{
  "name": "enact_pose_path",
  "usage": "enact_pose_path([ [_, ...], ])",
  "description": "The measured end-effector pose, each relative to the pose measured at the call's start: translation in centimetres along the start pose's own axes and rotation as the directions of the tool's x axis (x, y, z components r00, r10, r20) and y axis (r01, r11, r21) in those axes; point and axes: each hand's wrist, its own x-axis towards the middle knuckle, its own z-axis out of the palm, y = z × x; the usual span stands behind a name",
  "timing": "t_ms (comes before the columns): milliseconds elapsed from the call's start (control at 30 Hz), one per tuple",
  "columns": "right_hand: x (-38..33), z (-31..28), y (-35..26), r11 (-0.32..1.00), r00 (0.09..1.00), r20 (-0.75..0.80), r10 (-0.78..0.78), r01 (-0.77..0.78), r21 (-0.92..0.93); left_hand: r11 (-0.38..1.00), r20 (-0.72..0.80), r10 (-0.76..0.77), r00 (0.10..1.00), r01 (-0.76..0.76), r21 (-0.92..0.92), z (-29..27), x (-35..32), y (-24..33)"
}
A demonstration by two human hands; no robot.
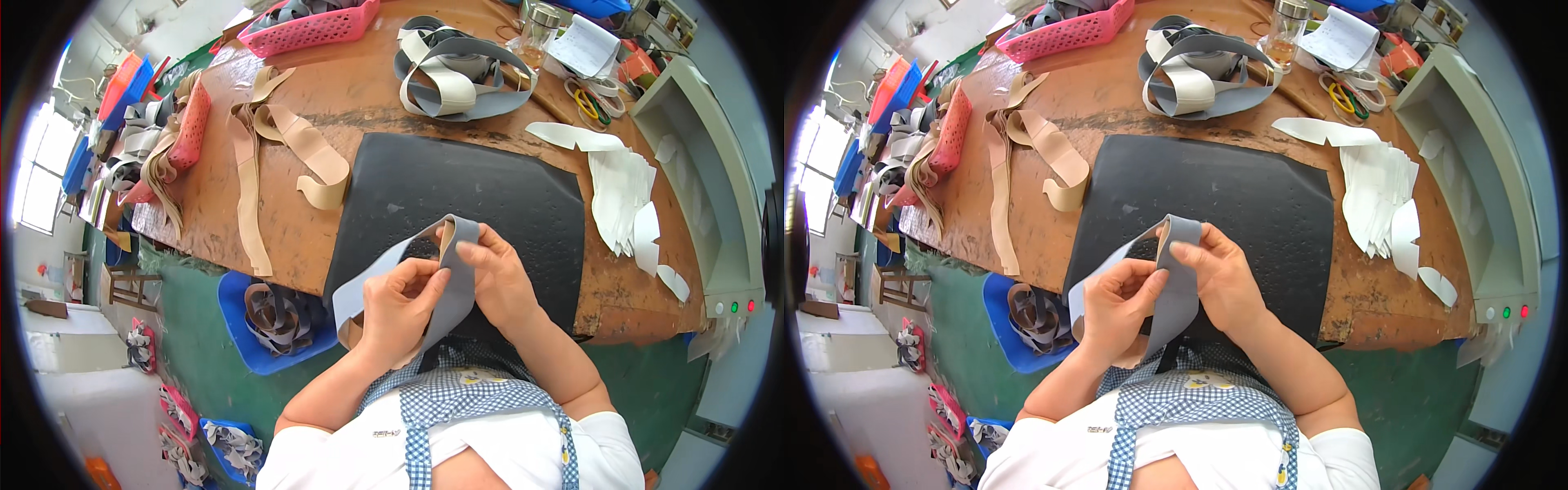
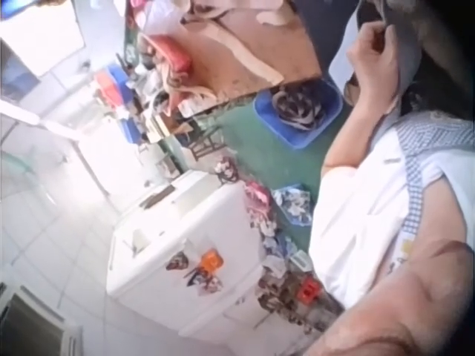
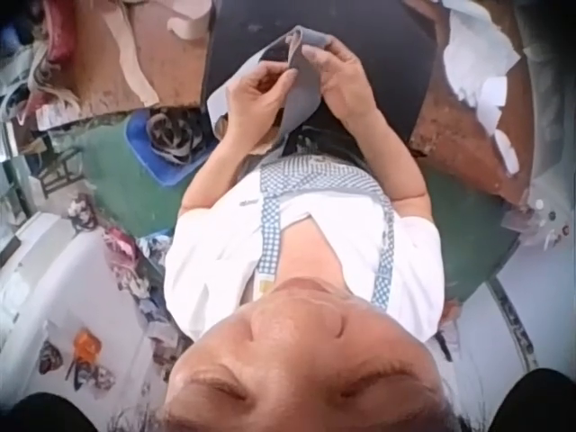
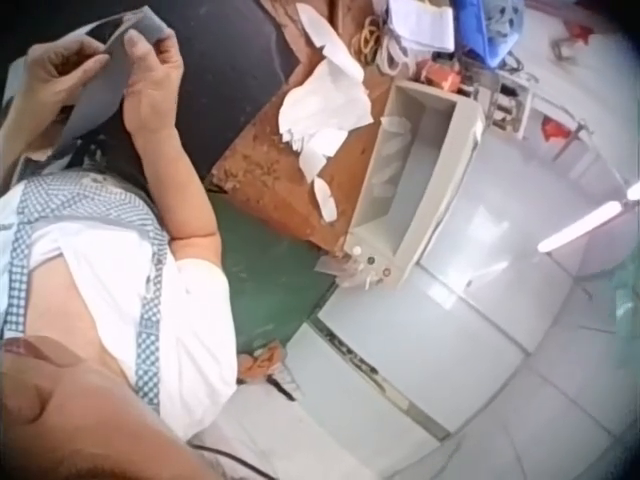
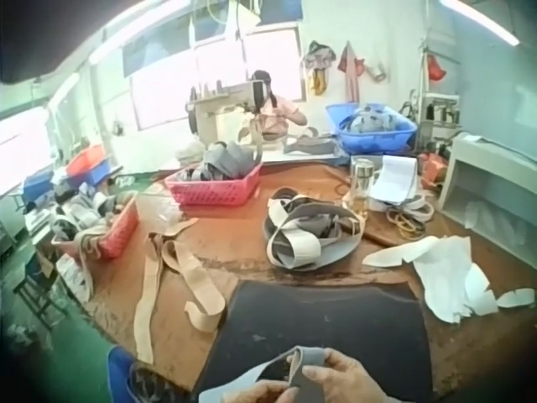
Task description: Assembling and aligning various layers of a shoe upper on a workbench.
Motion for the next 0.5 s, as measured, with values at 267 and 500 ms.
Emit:
enact_pose_path([
  [267,0.4,-0.4,0.3,1.000,1.000,-0.010,-0.020,0.020,0.009,0.999,-0.038,0.033,0.999,-0.034,-0.025,0.3,-0.8,-0.4],
  [500,0.9,0.3,-0.2,0.998,1.000,0.025,0.016,-0.018,0.064,0.998,-0.053,-0.007,0.999,0.004,-0.058,0.5,0.4,0.1],
])
